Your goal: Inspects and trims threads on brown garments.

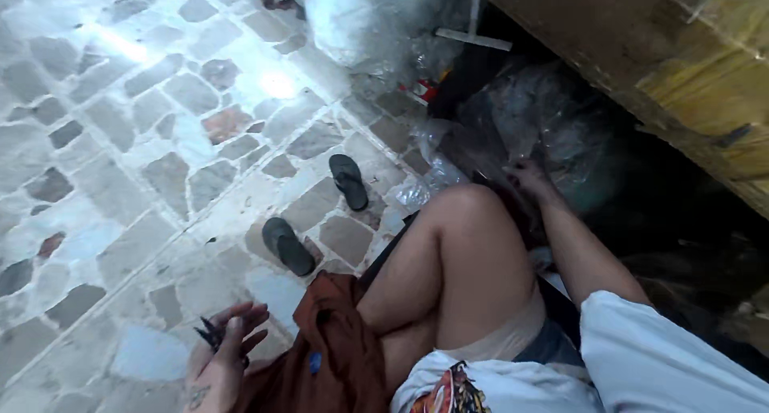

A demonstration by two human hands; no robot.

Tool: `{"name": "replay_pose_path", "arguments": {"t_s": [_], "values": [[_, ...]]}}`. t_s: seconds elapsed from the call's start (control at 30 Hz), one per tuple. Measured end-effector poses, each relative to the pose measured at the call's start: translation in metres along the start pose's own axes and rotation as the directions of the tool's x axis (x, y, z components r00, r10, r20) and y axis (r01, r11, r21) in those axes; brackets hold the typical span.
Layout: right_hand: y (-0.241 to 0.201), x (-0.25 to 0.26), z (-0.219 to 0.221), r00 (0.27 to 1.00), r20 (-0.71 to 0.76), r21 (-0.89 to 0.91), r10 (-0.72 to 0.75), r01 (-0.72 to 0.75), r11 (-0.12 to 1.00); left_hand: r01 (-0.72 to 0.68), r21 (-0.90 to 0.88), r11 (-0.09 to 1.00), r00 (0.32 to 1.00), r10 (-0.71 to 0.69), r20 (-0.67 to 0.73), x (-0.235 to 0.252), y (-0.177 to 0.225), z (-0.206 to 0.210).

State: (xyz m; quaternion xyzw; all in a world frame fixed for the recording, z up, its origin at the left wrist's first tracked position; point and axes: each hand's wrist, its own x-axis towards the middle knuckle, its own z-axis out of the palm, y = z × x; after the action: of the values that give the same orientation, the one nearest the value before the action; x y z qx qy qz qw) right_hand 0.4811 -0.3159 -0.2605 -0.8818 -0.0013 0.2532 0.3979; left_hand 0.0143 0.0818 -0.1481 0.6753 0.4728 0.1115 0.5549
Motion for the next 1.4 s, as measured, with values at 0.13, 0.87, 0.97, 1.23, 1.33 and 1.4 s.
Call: {"name": "replay_pose_path", "arguments": {"t_s": [0.13, 0.87, 0.97, 1.23, 1.33, 1.4], "values": [[0.101, -0.011, 0.004, 0.908, 0.107, 0.079, 0.406, -0.415, 0.907, 0.08, 0.107, 0.991, 0.994, -0.087, 0.064, 0.009, -0.003, 0.006], [0.106, -0.02, -0.003, 0.951, 0.009, -0.011, 0.31, -0.31, 0.951, 0.078, 0.438, 0.896, 0.987, -0.132, 0.095, 0.015, 0.016, 0.023], [0.013, -0.038, 0.003, 0.999, 0.005, -0.017, -0.043, 0.043, 0.999, 0.109, 0.49, 0.865, 0.983, -0.166, 0.075, 0.018, 0.016, 0.027], [-0.21, -0.156, 0.032, 0.51, 0.18, 0.031, -0.841, 0.851, 0.524, 0.137, 0.739, 0.66, 0.891, -0.408, 0.199, 0.021, -0.003, 0.043], [-0.254, -0.188, 0.084, 0.425, 0.524, 0.035, -0.738, 0.855, 0.517, 0.116, 0.7, 0.705, 0.888, -0.39, 0.246, 0.022, -0.006, 0.039], [-0.273, -0.202, 0.131, 0.42, 0.747, -0.103, -0.516, 0.84, 0.533, 0.11, 0.671, 0.733, 0.899, -0.361, 0.248, 0.02, -0.007, 0.034]]}}
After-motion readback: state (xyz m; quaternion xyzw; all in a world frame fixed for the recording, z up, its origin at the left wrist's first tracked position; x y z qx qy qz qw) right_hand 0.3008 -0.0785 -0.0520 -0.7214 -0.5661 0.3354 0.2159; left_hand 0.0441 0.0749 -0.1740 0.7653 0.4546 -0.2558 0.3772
